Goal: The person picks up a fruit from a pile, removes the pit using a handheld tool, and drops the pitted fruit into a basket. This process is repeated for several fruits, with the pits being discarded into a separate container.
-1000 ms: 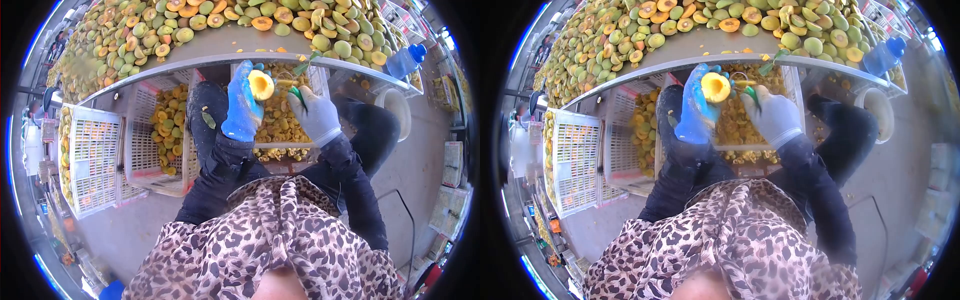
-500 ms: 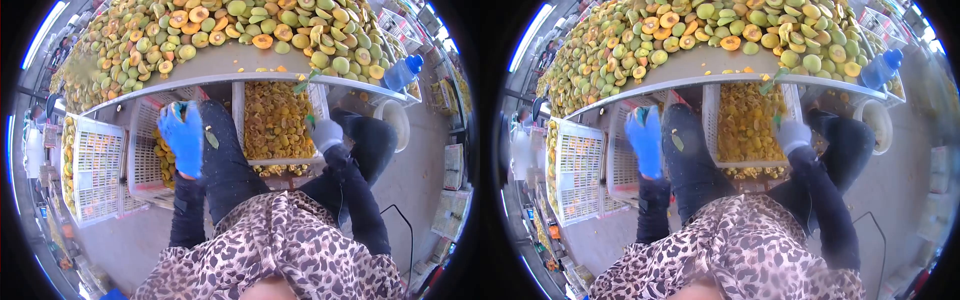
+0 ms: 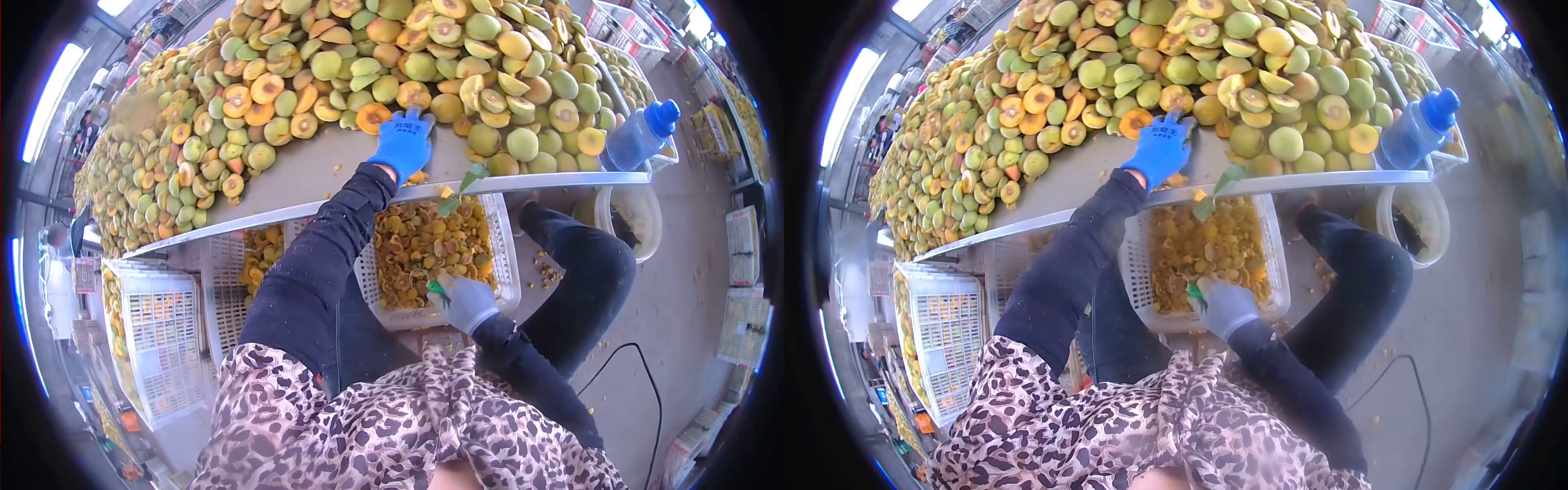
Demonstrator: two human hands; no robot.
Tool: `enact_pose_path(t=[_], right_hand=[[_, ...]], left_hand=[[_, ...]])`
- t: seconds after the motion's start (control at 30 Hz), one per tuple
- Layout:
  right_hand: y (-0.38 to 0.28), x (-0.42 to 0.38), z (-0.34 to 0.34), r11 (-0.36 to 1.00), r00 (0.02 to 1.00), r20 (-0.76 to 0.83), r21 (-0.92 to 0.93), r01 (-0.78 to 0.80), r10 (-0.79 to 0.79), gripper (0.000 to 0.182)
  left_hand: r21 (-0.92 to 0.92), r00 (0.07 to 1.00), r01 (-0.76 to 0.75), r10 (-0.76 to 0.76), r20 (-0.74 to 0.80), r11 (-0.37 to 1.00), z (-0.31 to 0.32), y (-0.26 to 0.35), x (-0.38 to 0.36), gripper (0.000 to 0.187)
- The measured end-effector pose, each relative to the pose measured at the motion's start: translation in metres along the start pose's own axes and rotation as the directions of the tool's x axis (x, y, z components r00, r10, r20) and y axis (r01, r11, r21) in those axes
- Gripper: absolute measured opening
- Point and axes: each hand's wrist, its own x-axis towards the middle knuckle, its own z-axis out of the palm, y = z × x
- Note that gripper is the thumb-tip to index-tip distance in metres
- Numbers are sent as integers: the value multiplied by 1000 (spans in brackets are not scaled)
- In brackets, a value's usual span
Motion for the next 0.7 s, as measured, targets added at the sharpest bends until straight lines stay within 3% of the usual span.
enact_pose_path(t=[0.03,0.07,0.1,0.13,0.17,0.2,0.23,0.27,0.33,0.37,0.43,0.5,0.57,0.63,0.67,0.7], right_hand=[[0,0,-5,1000,1000,4,10,-9,9,24],[0,2,-14,992,998,-46,123,-37,43,24],[-1,4,-22,971,993,-89,234,-57,80,24],[-2,5,-32,935,989,-116,352,-44,90,26],[-3,8,-44,932,990,-113,360,-43,89,26],[-6,9,-56,912,979,-193,411,14,72,27],[-10,10,-67,887,960,-273,455,73,61,28],[-17,13,-78,884,961,-269,462,73,62,28],[-35,21,-95,899,860,-499,319,300,-110,28],[-45,24,-99,896,861,-494,321,308,-119,28],[-62,26,-101,939,823,-528,128,319,-208,29],[-72,22,-93,934,856,-478,175,310,-195,31],[-86,12,-91,955,883,-442,159,250,-158,33],[-87,6,-85,965,894,-410,98,243,-184,34],[-87,3,-82,973,903,-384,45,228,-194,35],[-86,-1,-84,973,904,-381,42,226,-194,35]], left_hand=[[27,1000,14,-14,-23,1000,0,0,-2,43],[79,982,-37,51,-181,996,17,-15,-3,44],[81,985,-36,49,-167,996,13,-21,-11,44],[-285,985,-124,83,-153,951,7,-28,-18,41],[-610,981,-189,119,-155,770,-4,-31,-23,38],[-607,982,-185,120,-146,773,-23,-24,-37,38],[-950,999,51,-23,47,308,-49,-9,-60,37],[-924,958,261,-43,284,-280,-69,3,-81,39],[-915,954,274,-36,298,-297,-84,21,-106,44],[-904,952,285,-20,307,-318,-88,31,-117,50],[-918,951,246,-104,290,-310,-88,52,-136,53],[-960,985,-14,-167,34,-279,-89,67,-150,54],[-970,974,-91,-222,-40,-226,-89,76,-169,51],[-982,901,-185,-408,-151,-46,-74,76,-179,46],[-981,900,-188,-408,-153,-47,-74,72,-183,46],[-942,905,-242,-296,-305,231,-75,64,-186,45]])
